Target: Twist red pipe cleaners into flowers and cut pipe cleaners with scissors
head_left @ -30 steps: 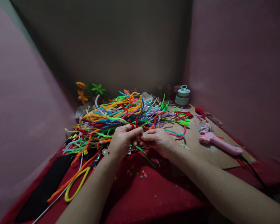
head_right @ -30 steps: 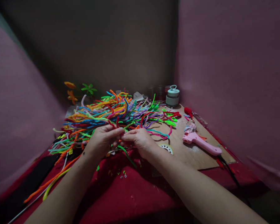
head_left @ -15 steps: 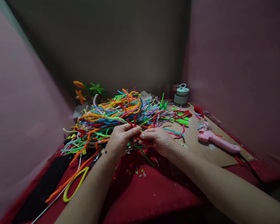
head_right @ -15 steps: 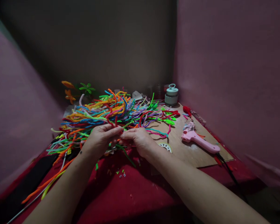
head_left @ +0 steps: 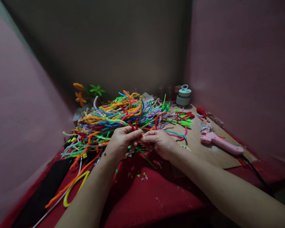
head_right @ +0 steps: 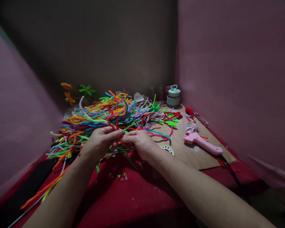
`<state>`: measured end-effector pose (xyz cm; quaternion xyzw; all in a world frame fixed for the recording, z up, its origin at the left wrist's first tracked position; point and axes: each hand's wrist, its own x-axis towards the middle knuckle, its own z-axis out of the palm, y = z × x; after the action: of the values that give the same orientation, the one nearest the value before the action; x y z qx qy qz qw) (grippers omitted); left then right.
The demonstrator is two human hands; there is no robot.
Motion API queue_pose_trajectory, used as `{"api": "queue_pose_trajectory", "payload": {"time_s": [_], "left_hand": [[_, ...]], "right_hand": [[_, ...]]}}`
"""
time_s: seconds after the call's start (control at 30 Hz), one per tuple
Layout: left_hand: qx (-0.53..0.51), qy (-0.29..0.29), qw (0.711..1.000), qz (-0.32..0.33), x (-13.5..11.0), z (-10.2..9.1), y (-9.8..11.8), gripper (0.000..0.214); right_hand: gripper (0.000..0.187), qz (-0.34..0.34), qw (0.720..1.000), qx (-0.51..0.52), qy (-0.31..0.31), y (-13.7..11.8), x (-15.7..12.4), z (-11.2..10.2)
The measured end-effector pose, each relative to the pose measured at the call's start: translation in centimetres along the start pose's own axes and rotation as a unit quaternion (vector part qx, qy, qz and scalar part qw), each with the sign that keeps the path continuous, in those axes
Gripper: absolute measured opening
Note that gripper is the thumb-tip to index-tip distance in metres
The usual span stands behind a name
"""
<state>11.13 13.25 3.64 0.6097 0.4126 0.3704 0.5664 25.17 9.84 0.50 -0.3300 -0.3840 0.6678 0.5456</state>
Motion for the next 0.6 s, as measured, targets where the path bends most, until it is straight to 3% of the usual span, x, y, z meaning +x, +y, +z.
{"api": "queue_pose_trajectory", "payload": {"time_s": [0.37,0.5,0.6], "left_hand": [[0.081,0.012,0.994,0.071,-0.9,0.2,1.5,0.017],[0.152,0.009,0.973,0.176,-1.1,0.1,1.5,0.011],[0.249,-0.028,0.929,0.273,-0.9,-0.5,1.3,0.010]], "right_hand": [[0.015,-0.014,1.000,0.005,0.022,-0.3,0.1,-0.3],[0.015,-0.014,1.000,0.010,0.012,-0.7,0.1,-0.2],[0.013,0.007,1.000,-0.003,0.004,-1.0,0.0,-0.3]]}}
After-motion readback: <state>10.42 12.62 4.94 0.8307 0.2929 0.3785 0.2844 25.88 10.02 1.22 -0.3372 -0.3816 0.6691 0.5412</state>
